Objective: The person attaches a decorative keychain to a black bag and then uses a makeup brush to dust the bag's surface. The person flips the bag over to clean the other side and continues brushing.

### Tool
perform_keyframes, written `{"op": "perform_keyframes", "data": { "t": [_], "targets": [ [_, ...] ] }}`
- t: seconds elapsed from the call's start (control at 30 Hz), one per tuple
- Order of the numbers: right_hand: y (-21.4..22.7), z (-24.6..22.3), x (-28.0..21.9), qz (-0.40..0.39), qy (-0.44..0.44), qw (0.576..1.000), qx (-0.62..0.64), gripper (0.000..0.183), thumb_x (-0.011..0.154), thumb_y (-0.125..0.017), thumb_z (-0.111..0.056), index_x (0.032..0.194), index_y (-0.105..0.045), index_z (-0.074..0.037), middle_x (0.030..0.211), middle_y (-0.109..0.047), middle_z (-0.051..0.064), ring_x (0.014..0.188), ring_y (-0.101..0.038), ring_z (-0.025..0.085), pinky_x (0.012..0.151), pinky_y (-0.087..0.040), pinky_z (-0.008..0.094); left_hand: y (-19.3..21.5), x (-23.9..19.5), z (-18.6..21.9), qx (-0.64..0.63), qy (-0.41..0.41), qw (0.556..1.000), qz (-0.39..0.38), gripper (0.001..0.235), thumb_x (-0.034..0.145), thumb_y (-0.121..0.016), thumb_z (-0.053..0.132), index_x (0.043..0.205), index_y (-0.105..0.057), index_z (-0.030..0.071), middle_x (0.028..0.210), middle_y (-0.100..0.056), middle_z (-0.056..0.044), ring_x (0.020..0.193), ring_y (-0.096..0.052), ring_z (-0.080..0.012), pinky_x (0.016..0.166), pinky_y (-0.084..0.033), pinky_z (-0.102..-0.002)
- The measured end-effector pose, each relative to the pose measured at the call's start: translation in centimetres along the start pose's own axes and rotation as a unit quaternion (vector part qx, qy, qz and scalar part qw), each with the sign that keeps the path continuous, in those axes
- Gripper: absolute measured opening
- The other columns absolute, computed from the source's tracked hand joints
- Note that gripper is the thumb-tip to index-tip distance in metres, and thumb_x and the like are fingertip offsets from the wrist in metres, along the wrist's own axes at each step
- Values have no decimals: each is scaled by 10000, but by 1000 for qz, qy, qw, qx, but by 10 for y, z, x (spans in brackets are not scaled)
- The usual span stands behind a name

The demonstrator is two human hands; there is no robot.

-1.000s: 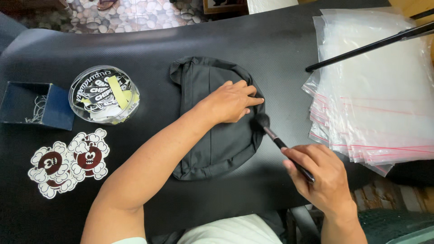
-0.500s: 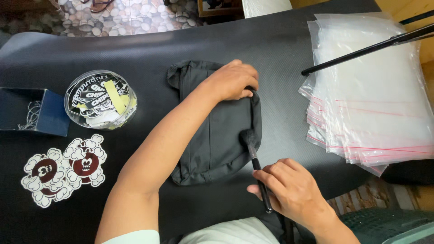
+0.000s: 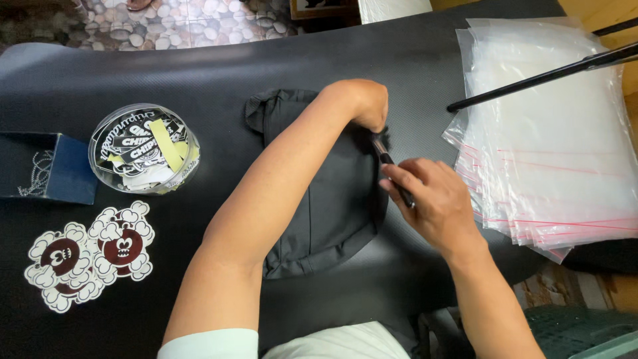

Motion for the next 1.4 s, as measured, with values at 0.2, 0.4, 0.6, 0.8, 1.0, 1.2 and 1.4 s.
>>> {"op": "perform_keyframes", "data": {
  "t": [0.2,0.4,0.6,0.8,1.0,1.2,1.4],
  "targets": [
    [4,-5,-2,-21,-22,999,38,138,989,-689,-229,997,-721,-95,706,-583,53,598,-614,265,625,-512,366,25,-16,13,-16,16,997,-68,243,771,-854,281,917,-806,93,936,-761,-186,925,-746,-385,831,-599,-501],
    [-13,-14,16,-7,13,999,-31,169,1022,-641,-127,1164,-725,-95,946,-650,120,764,-644,297,721,-536,397,26,-19,23,-1,40,997,-71,270,774,-875,283,915,-801,65,898,-751,-189,886,-752,-368,806,-611,-490],
    [-27,-8,2,5,-35,999,-26,160,991,-690,-230,1095,-735,-118,858,-663,26,707,-667,218,694,-533,328,24,-20,10,-47,0,998,-47,183,762,-856,274,896,-817,156,899,-765,-131,872,-751,-354,821,-603,-471],
    [-23,-12,0,12,-88,995,-45,153,1023,-661,-219,1110,-722,-110,833,-651,20,676,-655,217,655,-529,339,40,-53,-27,-63,-39,997,0,322,970,-586,244,1155,-736,27,1209,-723,-232,1165,-651,-464,1010,-513,-557],
    [-36,-14,19,-44,-110,985,125,306,1070,-652,-179,1370,-648,-125,1168,-702,86,950,-691,266,807,-525,372,37,-83,-75,-53,94,993,51,283,988,-518,209,1168,-736,217,1198,-731,28,1098,-652,-223,929,-490,-387],
    [-20,-7,19,-35,-121,989,-72,170,1085,-641,-228,958,-659,-116,824,-633,64,674,-571,311,672,-436,416,5,-68,-101,-28,21,987,155,269,1001,-515,158,1153,-737,147,1168,-692,-41,1113,-617,-297,922,-477,-437],
    [17,1,12,-26,-208,977,41,242,1101,-652,-145,887,-682,-36,709,-621,40,561,-526,215,561,-406,339,-20,-72,-95,94,-44,945,310,255,965,-679,174,1193,-706,64,1160,-582,-82,1086,-541,-313,935,-448,-480]
  ]
}}
Point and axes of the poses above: each hand's wrist, its own x-axis towards the middle knuckle, its own y-axis out of the back of the hand, z = x × y, the point moved 1 cm from there along x, towards the middle knuckle
